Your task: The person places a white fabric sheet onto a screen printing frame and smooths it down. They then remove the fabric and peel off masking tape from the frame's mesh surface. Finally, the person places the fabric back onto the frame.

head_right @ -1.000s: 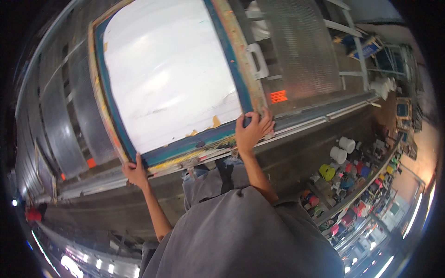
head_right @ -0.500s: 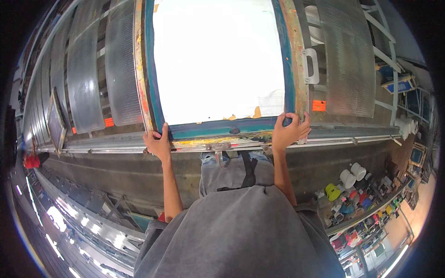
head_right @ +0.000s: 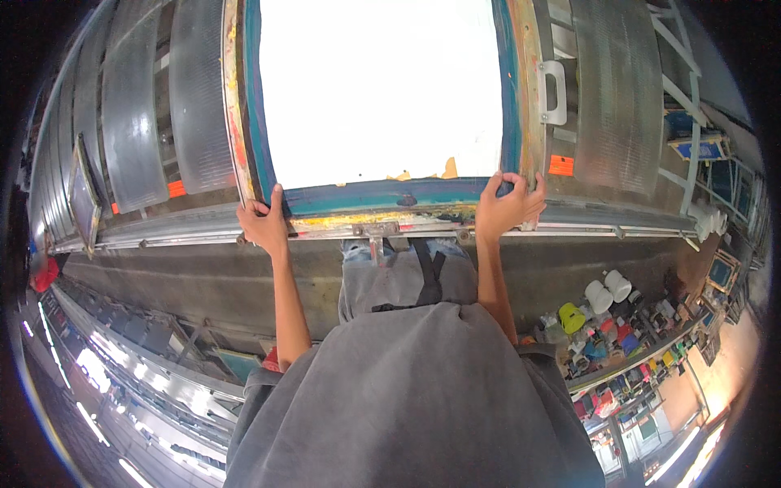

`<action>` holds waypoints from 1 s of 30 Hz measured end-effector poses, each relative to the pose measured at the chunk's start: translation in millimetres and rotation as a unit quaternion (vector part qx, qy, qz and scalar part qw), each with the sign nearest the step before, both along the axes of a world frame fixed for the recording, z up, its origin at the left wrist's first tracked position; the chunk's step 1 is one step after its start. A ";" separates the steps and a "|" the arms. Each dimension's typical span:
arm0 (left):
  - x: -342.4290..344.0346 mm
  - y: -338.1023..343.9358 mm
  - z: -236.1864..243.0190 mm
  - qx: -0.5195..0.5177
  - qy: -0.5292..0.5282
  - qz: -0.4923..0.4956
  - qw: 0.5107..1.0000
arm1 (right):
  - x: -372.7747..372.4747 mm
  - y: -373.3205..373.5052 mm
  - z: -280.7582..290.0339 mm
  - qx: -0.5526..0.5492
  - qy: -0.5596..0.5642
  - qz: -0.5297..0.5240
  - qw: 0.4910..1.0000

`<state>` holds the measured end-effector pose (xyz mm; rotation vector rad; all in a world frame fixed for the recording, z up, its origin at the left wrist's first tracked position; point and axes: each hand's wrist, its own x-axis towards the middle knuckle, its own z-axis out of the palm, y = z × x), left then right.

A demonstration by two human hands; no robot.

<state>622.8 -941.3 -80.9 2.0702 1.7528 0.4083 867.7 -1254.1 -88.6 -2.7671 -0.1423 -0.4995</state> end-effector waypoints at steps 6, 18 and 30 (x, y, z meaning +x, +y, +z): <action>4.0 -1.6 1.9 0.026 0.010 0.005 1.000 | -0.4 0.9 -0.3 0.004 0.014 -0.013 1.000; -0.7 1.0 -8.1 0.041 -0.010 0.001 0.999 | -0.1 -2.2 -3.2 -0.005 0.027 -0.016 1.000; -2.6 3.8 -3.3 -0.007 -0.027 -0.007 1.000 | -2.3 -1.1 -3.0 -0.006 0.019 -0.015 1.000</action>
